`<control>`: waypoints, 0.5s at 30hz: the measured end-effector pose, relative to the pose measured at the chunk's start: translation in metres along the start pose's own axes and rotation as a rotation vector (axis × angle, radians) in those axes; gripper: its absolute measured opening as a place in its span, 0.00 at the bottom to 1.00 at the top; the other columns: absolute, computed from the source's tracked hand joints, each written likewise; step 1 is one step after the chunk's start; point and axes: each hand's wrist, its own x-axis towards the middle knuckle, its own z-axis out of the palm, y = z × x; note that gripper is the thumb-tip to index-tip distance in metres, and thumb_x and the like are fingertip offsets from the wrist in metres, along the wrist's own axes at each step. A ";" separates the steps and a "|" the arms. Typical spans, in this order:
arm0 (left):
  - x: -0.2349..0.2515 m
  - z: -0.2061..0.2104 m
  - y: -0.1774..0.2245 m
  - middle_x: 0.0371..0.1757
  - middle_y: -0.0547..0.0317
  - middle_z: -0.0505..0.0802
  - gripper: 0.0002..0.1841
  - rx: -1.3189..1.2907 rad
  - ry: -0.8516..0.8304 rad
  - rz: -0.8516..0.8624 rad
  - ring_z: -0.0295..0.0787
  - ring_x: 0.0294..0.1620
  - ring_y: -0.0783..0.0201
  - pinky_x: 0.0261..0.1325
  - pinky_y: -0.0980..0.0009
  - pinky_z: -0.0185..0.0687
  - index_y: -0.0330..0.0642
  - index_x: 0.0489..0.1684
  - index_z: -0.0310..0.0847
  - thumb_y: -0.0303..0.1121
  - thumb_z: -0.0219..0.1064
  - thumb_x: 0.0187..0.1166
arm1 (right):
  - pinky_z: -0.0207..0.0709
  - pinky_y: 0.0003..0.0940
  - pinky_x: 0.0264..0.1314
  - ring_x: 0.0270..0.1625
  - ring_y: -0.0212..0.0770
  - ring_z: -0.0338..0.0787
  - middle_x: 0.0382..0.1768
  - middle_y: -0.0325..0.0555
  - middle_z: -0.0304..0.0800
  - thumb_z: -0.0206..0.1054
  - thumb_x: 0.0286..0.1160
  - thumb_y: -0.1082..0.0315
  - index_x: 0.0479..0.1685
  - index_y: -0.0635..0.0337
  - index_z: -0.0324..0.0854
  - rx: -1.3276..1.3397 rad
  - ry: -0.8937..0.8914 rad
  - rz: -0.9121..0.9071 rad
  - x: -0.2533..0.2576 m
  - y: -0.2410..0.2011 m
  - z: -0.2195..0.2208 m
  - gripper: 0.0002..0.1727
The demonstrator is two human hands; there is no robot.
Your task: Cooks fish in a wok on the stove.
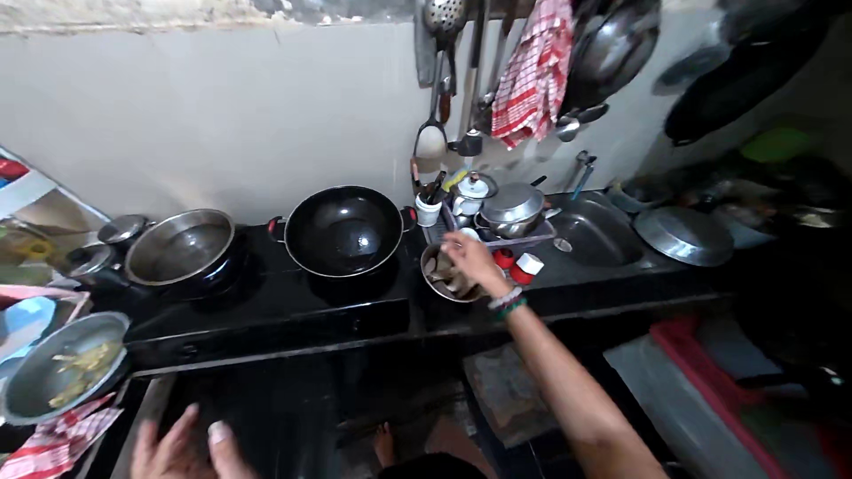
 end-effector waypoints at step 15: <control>-0.069 0.143 0.122 0.58 0.57 0.94 0.18 -0.295 -0.345 -0.455 0.94 0.56 0.57 0.62 0.61 0.92 0.48 0.61 0.85 0.48 0.53 0.93 | 0.72 0.78 0.66 0.63 0.79 0.84 0.57 0.76 0.86 0.62 0.84 0.73 0.57 0.69 0.87 -0.345 0.064 -0.307 0.258 0.044 -0.053 0.13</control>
